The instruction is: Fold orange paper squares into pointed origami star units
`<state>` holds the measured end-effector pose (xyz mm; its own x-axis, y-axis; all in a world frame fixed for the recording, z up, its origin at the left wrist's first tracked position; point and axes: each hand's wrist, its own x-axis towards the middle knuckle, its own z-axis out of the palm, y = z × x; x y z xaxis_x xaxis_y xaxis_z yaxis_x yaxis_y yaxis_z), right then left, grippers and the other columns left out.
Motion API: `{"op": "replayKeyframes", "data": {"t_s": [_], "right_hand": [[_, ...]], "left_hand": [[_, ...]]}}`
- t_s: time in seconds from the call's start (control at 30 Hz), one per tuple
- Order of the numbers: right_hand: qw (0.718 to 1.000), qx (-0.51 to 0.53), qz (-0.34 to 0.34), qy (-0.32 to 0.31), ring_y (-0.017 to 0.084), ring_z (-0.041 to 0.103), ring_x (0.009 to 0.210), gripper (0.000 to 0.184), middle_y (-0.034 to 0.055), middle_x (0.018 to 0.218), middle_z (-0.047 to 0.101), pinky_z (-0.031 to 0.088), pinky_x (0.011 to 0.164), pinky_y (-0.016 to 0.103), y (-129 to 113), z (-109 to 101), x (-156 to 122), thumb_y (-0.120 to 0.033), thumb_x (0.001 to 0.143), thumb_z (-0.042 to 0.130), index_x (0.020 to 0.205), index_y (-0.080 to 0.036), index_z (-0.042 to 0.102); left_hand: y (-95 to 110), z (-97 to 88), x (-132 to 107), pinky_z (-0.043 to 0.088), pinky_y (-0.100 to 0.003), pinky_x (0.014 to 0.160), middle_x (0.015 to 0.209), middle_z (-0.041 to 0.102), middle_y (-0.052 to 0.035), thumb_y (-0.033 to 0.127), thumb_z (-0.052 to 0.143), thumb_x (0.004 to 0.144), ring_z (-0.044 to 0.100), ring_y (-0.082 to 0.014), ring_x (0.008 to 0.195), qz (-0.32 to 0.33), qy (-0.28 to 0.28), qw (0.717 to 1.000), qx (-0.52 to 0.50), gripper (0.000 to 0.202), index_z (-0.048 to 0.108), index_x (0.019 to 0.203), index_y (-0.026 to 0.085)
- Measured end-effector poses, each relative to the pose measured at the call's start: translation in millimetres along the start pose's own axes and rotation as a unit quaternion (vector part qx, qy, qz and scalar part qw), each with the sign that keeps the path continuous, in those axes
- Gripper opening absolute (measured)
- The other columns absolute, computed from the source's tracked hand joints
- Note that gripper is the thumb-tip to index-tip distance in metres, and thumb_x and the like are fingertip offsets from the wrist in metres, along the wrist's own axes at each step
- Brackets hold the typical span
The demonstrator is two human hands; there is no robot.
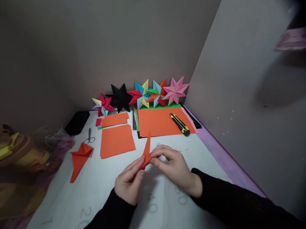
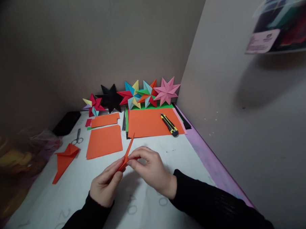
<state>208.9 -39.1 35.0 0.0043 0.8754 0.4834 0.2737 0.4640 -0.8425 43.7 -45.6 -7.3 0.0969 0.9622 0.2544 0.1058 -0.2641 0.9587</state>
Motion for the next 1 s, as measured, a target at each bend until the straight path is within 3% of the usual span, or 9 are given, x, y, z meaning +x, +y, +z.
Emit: {"op": "replayKeyframes", "data": {"t_s": [0.27, 0.4, 0.67, 0.87, 1.0], "right_hand": [[0.996, -0.045, -0.047, -0.062, 0.015, 0.058, 0.077, 0.011, 0.0019, 0.076, 0.062, 0.049, 0.072, 0.030, -3, -4, 2, -0.017, 0.085, 0.053, 0.076, -0.019, 0.060], [0.990, -0.081, -0.076, -0.091, 0.015, 0.056, 0.076, 0.012, 0.0015, 0.074, 0.061, 0.046, 0.072, 0.030, 0, -3, -1, -0.017, 0.087, 0.052, 0.077, -0.019, 0.058], [0.989, -0.068, -0.082, -0.101, 0.016, 0.061, 0.082, 0.009, 0.0034, 0.084, 0.067, 0.050, 0.075, 0.032, 3, -1, -3, -0.021, 0.084, 0.058, 0.090, -0.020, 0.064], [0.990, -0.079, -0.085, -0.079, 0.015, 0.062, 0.075, 0.008, 0.0007, 0.076, 0.068, 0.050, 0.071, 0.030, 6, -2, -2, -0.021, 0.084, 0.059, 0.087, -0.021, 0.066], [0.986, -0.095, -0.102, -0.086, 0.014, 0.060, 0.072, 0.010, 0.0012, 0.074, 0.067, 0.048, 0.069, 0.029, 8, -3, -1, -0.022, 0.086, 0.057, 0.081, -0.020, 0.065]], "left_hand": [[6, -3.1, 4, 0.050, -0.036, 0.093, 0.111, 0.068, -0.0055, 0.024, 0.060, 0.078, 0.063, -0.0209, 0.102, 0.052, -0.036, 0.996, 0.056, 0.027, 0.069, 0.104, 0.025], [12, -2.6, 5, 0.053, -0.033, 0.087, 0.105, 0.070, -0.0047, 0.021, 0.062, 0.076, 0.066, -0.0201, 0.095, 0.071, -0.016, 0.993, 0.091, 0.026, 0.070, 0.101, 0.024], [18, -3.1, 7, 0.055, -0.027, 0.067, 0.079, 0.074, -0.0028, 0.025, 0.062, 0.075, 0.067, -0.0169, 0.067, 0.015, 0.033, 0.992, 0.125, 0.013, 0.072, 0.083, 0.021], [17, -3.6, 9, 0.053, -0.025, 0.065, 0.077, 0.073, -0.0026, 0.027, 0.063, 0.075, 0.067, -0.0172, 0.069, -0.029, 0.033, 0.994, 0.097, 0.013, 0.071, 0.080, 0.020], [16, -5.0, 9, 0.054, -0.028, 0.073, 0.086, 0.073, -0.0036, 0.027, 0.062, 0.077, 0.068, -0.0184, 0.077, -0.007, 0.014, 0.995, 0.100, 0.016, 0.071, 0.088, 0.020]]}}
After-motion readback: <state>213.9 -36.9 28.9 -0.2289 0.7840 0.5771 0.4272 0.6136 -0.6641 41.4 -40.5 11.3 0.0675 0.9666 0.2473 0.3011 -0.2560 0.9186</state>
